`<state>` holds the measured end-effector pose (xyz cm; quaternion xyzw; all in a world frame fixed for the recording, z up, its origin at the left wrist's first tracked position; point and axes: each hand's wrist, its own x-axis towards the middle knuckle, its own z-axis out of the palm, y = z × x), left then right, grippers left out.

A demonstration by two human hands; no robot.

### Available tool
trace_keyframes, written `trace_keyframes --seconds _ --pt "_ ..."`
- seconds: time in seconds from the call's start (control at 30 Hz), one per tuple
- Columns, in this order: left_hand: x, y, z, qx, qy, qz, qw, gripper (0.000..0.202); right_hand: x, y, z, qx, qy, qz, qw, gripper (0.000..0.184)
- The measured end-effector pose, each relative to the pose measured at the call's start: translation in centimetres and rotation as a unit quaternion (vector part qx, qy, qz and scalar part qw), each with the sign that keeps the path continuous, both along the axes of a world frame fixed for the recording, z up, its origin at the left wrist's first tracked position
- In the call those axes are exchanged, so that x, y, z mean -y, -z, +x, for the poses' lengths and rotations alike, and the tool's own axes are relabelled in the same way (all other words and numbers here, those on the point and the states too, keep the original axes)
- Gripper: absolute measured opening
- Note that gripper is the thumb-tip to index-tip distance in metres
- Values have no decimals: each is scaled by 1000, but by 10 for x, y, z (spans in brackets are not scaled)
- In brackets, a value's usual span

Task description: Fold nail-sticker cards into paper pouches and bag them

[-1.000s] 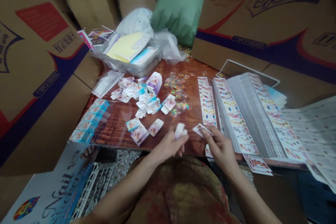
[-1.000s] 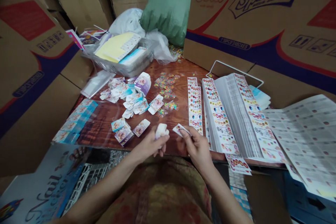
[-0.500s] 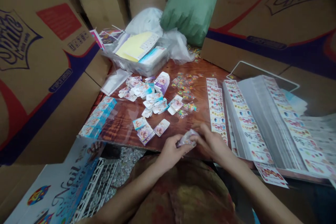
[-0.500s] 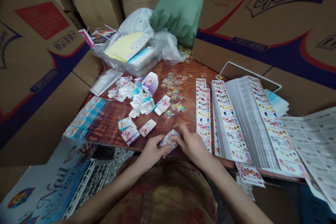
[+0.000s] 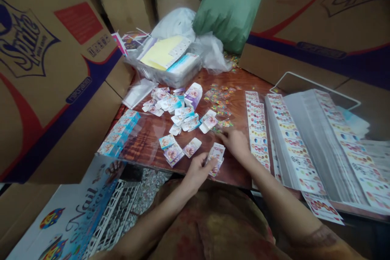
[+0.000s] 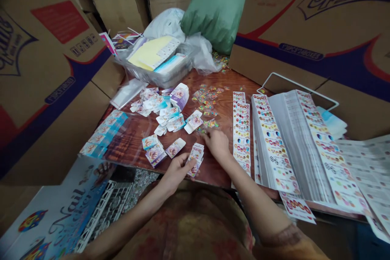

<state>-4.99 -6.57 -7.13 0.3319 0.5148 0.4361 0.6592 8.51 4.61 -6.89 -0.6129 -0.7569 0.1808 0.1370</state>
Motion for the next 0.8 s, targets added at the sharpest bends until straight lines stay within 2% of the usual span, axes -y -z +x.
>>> trace_keyframes --seconds 0.13,0.2,0.27,0.37,0.43,0.5,0.6,0.7,0.8 --pt "-2 2 -2 -12 -1 4 1000 48 17 -11 24 -76 -57 3 995 34" --pt "-4 3 -1 -29 5 15 999 47 32 -20 32 -131 -123 36 983 37" --pt "-5 4 0 -53 12 23 998 45 48 -30 37 -139 -182 85 970 33" --pt "-6 5 3 -80 17 19 996 44 65 -44 43 -113 -159 181 964 23" --pt "-6 7 4 -83 24 17 996 43 70 -49 44 -115 -141 201 962 23" --pt "-5 7 4 -95 30 33 995 39 71 -50 43 -95 -177 179 963 25" --pt "-3 4 3 -151 39 107 982 27 72 -44 38 -9 -245 165 955 28" --pt "-1 0 1 -178 59 162 969 22 71 -36 37 43 -249 176 952 31" --pt "0 -3 1 -161 63 167 971 25 69 -33 39 22 -230 170 958 33"
